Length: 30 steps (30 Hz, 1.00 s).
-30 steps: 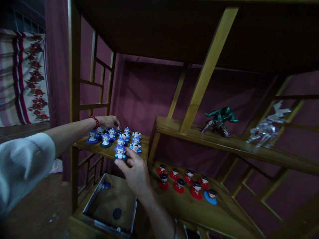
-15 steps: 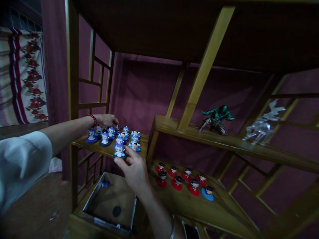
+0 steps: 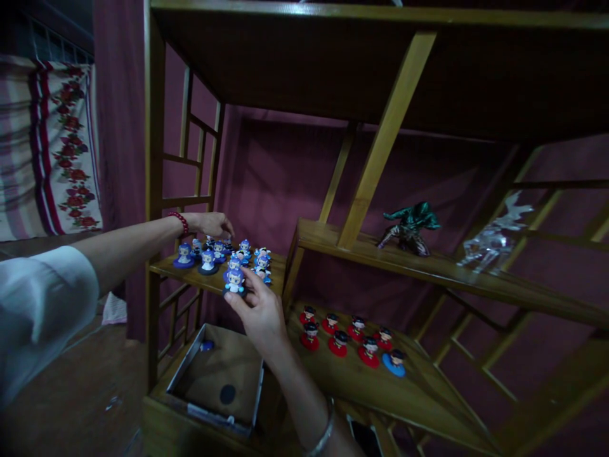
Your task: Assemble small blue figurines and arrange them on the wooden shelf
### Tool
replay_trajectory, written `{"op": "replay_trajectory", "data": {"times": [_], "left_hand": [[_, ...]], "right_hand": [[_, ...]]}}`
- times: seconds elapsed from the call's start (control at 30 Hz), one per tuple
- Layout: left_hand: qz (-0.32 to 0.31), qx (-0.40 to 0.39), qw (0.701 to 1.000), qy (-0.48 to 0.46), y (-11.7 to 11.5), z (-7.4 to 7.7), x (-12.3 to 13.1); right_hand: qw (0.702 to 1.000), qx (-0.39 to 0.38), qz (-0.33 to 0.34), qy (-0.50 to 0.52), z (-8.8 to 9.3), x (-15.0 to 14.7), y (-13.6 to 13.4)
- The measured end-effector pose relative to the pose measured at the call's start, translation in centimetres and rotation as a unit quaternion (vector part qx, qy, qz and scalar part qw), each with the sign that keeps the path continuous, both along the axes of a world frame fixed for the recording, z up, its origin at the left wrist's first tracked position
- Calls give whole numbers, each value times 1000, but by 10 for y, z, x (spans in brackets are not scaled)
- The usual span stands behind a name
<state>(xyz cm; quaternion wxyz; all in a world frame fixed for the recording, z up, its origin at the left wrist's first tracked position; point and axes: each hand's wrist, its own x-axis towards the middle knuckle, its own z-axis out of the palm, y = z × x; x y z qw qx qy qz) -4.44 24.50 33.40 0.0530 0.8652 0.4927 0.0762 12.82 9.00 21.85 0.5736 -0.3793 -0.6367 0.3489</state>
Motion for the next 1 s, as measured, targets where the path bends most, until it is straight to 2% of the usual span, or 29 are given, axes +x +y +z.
{"op": "replay_trajectory", "data": {"times": [0.17,0.37,0.7,0.83,1.0], "left_hand": [[8,-20,1000,5,-10,3,-5],[-5,-66,998,1,-8,5,-18],[17,-51,997,52,-14,10,-37],[34,-42,995,88,-15,12,-48],[38,-70,992,97,-12,6,-55]], "right_hand": [[1000,4,-21,-6,4,1,-2],[1000,15,-18,-16,11,-1,-2],[1000,19,18,9,25,-8,7],[999,27,-7,19,38,-9,13],[999,8,-52,15,50,-7,19]]}}
